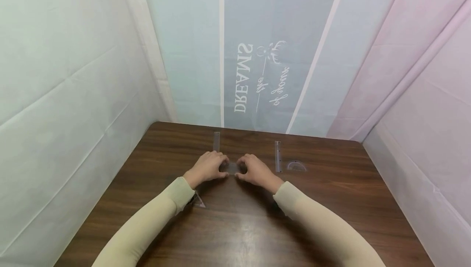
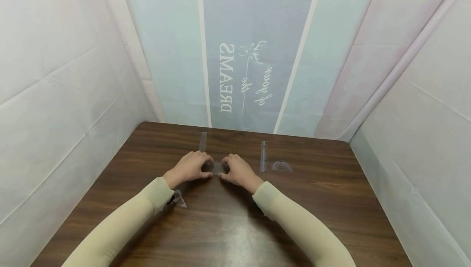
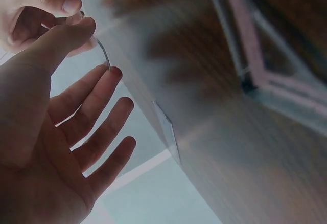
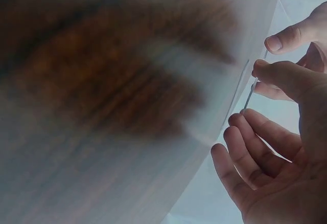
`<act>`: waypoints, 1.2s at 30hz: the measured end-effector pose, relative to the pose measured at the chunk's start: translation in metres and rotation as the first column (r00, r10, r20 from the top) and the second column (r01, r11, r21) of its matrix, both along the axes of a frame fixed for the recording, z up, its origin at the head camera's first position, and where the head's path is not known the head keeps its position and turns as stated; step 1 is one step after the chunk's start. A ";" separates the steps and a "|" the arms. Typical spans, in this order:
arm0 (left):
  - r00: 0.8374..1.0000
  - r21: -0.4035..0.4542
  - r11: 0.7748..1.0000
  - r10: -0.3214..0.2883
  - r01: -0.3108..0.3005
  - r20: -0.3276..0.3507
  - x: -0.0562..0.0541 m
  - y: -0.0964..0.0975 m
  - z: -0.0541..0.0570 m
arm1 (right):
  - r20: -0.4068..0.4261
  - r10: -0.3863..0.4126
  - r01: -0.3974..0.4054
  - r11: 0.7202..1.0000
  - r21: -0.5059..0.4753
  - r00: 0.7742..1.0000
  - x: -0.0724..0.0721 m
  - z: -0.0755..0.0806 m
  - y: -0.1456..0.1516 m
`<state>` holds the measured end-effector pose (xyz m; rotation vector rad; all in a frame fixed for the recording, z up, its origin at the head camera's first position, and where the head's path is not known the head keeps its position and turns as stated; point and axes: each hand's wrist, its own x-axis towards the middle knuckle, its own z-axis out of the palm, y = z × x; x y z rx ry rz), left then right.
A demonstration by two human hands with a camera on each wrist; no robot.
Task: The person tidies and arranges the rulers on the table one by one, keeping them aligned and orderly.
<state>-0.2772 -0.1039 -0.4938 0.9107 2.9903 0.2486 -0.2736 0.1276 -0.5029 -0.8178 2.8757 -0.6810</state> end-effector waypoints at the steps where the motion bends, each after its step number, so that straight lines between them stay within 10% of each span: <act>1: 1.000 0.003 1.000 -0.002 0.002 -0.002 0.002 0.000 0.000 | -0.004 0.001 -0.001 1.000 0.000 1.000 0.002 0.000 0.000; 36: 0.996 0.025 0.997 -0.075 0.077 -0.057 0.047 -0.013 -0.001 | -0.070 0.137 -0.136 0.991 0.012 0.988 0.044 0.003 0.003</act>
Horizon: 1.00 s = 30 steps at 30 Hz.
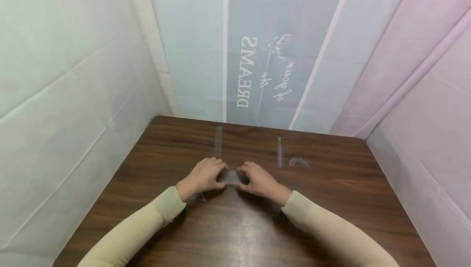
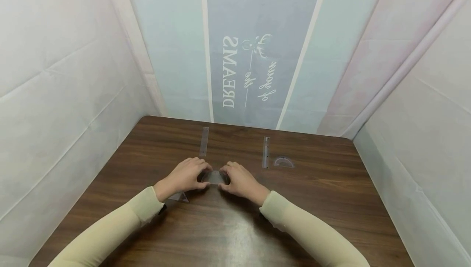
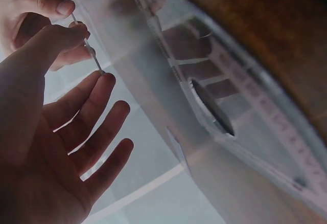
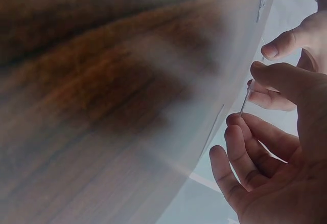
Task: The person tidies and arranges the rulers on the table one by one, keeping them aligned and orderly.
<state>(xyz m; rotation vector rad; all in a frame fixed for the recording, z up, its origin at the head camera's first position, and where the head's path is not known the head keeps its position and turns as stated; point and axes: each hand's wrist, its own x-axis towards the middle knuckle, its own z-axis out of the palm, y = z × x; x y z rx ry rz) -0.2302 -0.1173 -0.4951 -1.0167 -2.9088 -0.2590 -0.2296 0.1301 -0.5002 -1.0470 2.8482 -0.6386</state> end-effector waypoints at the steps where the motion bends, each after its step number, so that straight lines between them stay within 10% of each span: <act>1: 1.000 0.001 1.000 -0.002 0.002 0.003 0.001 0.000 0.000 | 0.000 0.002 -0.002 1.000 -0.001 1.000 0.001 0.000 0.000; 30: 0.994 -0.067 0.994 -0.083 0.088 0.073 0.025 -0.010 -0.001 | 0.026 0.070 -0.070 0.997 0.034 0.997 0.029 -0.007 -0.005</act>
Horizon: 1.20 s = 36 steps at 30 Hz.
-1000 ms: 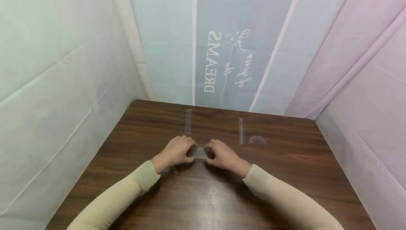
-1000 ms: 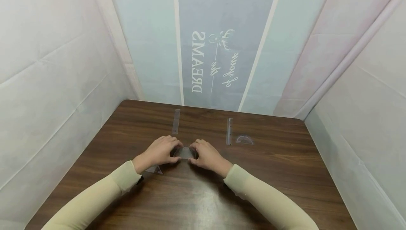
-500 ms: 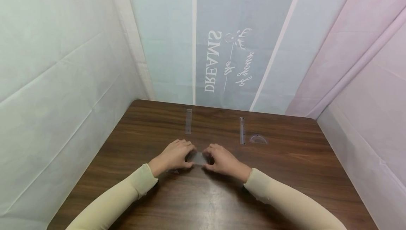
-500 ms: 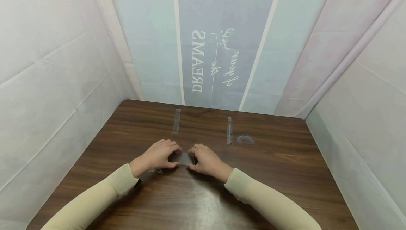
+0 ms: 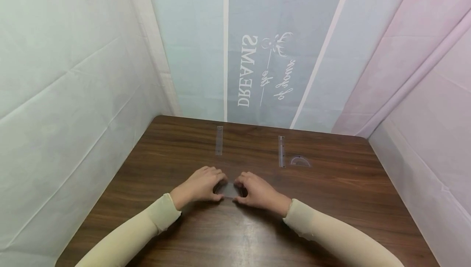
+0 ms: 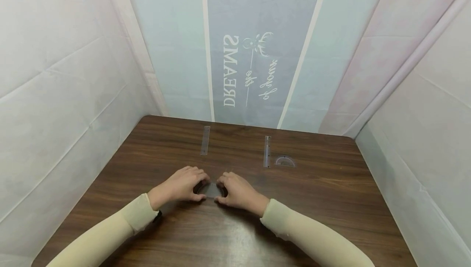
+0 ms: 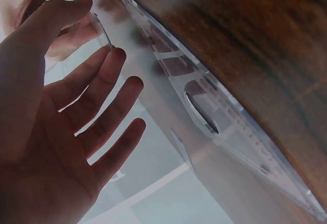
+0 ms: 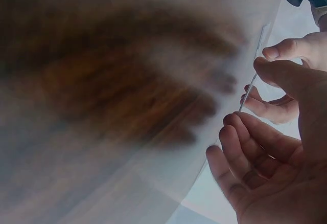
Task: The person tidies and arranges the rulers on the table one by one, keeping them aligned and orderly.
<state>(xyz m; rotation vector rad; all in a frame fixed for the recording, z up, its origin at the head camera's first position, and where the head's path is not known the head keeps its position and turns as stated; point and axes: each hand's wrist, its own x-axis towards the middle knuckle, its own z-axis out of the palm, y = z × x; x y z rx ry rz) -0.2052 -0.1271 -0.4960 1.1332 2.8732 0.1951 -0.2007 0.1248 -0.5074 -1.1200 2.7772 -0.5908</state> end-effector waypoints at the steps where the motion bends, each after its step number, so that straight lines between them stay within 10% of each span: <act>1: 1.000 -0.003 1.000 0.000 0.000 0.002 0.001 0.000 0.000 | 0.002 0.003 -0.003 1.000 0.001 1.000 0.001 0.000 0.000; 36: 0.999 -0.036 0.999 -0.018 0.017 -0.042 0.013 -0.004 -0.006 | -0.095 0.031 -0.022 0.995 0.093 0.995 0.015 -0.004 -0.008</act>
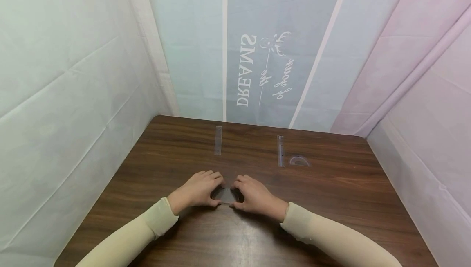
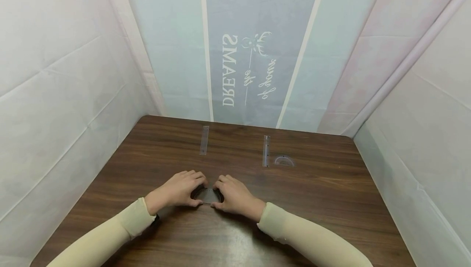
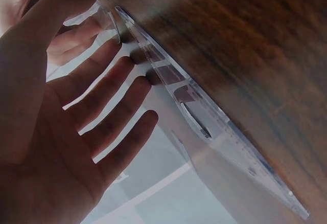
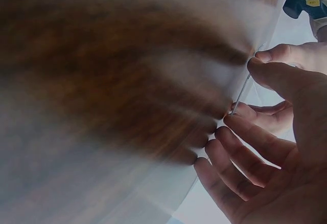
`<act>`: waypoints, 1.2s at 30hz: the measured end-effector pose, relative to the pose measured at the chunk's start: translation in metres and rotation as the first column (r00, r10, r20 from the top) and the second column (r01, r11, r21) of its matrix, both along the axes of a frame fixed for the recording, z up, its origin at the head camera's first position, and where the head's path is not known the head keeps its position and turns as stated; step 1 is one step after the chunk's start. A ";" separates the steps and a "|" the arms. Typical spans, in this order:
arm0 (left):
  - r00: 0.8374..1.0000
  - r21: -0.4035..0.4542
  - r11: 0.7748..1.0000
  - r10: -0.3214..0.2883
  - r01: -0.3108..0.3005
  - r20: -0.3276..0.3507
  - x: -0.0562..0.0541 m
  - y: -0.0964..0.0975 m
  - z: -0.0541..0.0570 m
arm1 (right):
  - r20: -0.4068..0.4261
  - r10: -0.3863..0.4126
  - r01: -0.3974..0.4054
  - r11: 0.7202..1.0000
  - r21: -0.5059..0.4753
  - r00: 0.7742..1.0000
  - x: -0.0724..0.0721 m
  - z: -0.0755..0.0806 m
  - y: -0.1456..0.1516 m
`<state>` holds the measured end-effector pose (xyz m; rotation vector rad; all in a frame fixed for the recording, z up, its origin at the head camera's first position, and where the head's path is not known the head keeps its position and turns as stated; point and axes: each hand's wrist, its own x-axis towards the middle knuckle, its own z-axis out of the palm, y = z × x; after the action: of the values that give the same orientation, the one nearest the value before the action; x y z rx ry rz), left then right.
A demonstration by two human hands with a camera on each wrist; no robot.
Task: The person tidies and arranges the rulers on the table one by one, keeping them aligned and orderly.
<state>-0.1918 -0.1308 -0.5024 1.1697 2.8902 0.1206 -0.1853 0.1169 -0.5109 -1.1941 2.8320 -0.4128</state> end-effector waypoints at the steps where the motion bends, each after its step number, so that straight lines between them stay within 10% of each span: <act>1: 1.000 0.001 1.000 -0.001 0.001 -0.002 0.000 0.000 0.000 | -0.002 0.000 0.000 1.000 0.002 1.000 0.000 0.000 0.000; 36: 1.000 0.001 1.000 -0.007 0.007 0.000 0.003 0.001 0.003 | -0.019 -0.009 0.010 0.999 0.033 1.000 0.002 0.001 -0.001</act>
<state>-0.1890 -0.1295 -0.4997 1.1804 2.8858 0.1220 -0.1831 0.1154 -0.5095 -1.1853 2.8501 -0.3550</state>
